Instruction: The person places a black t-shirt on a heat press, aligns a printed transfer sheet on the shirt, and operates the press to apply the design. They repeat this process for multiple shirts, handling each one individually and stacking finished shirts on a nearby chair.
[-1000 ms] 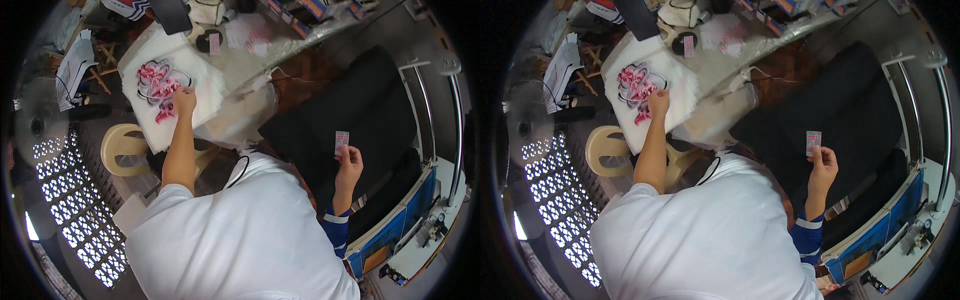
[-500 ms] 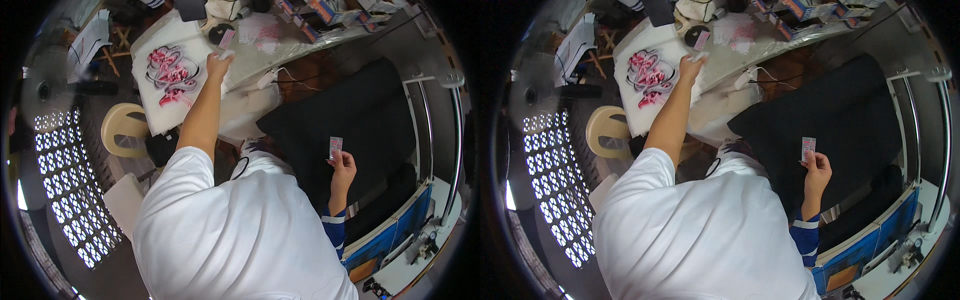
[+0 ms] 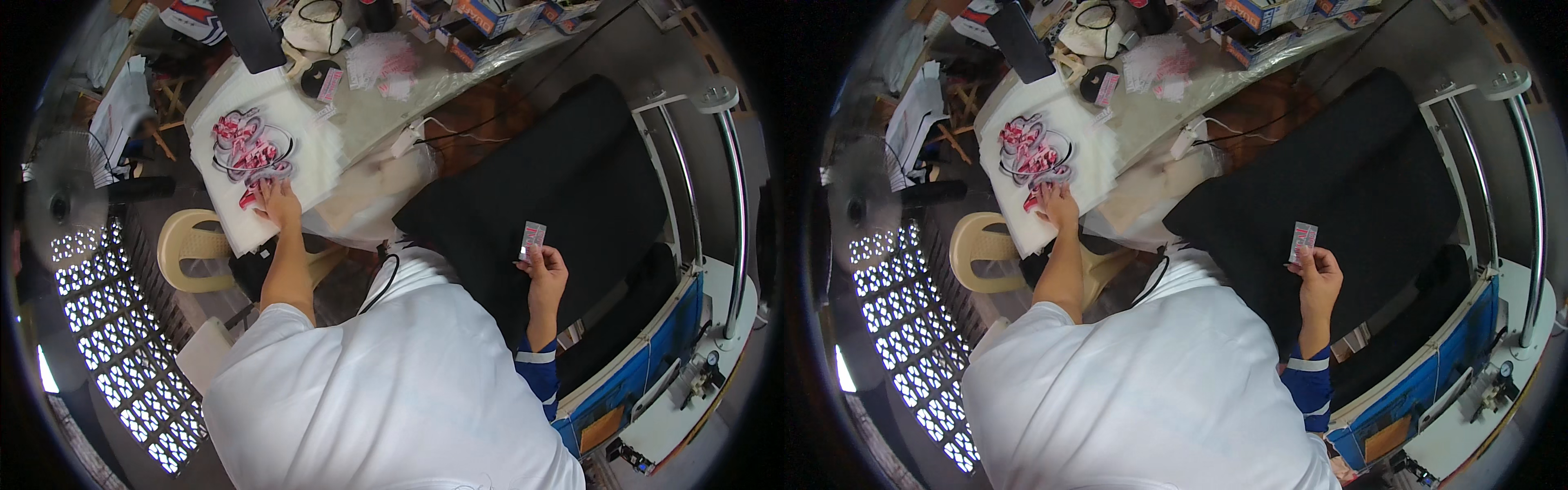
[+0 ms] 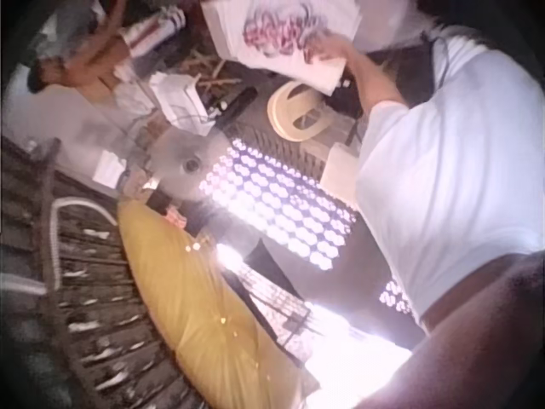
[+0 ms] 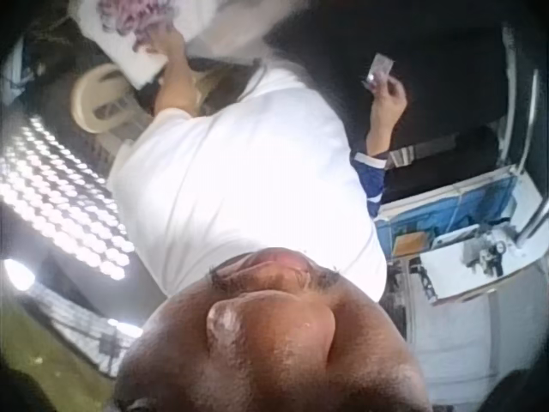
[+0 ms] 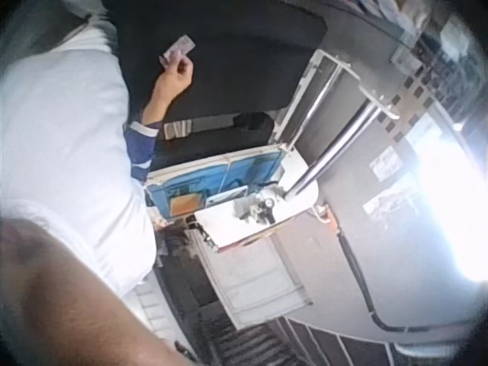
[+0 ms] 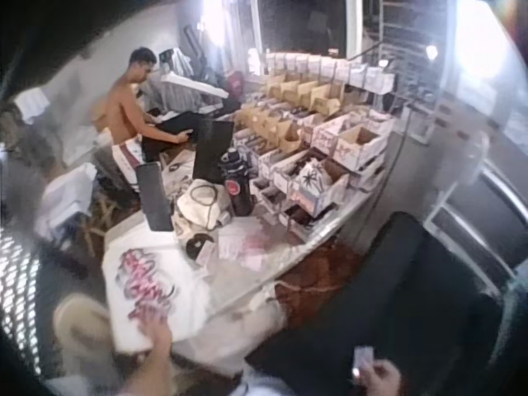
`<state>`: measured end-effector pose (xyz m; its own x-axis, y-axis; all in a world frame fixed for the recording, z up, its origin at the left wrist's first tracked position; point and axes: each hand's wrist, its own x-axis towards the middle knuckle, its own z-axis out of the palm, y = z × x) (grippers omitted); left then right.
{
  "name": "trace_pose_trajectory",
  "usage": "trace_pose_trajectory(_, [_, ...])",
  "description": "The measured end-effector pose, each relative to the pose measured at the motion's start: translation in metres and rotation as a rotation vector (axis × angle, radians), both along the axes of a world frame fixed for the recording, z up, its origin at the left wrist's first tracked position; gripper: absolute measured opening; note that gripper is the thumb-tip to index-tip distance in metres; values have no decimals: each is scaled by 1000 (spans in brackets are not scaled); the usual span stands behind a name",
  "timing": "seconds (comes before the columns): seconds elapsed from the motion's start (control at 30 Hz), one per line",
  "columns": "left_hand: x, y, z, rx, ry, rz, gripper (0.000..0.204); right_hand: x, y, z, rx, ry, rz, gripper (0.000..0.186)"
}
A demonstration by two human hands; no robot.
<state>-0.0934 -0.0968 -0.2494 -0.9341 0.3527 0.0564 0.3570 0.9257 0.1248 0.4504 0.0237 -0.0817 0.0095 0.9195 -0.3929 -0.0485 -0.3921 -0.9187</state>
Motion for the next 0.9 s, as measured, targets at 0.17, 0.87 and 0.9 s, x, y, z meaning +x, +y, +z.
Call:
trace_pose_trajectory(0.17, [-6,8,-19,224,92,-74,42,-2,-1,2,19,-9,-3,23])
trace_pose_trajectory(0.87, [-37,47,8,555,-164,-327,36,-12,-6,-8,126,-153,-119,22])
trace_pose_trajectory(0.9, [-36,69,21,551,-184,-408,36,-12,-9,-10,131,-163,-119,22])
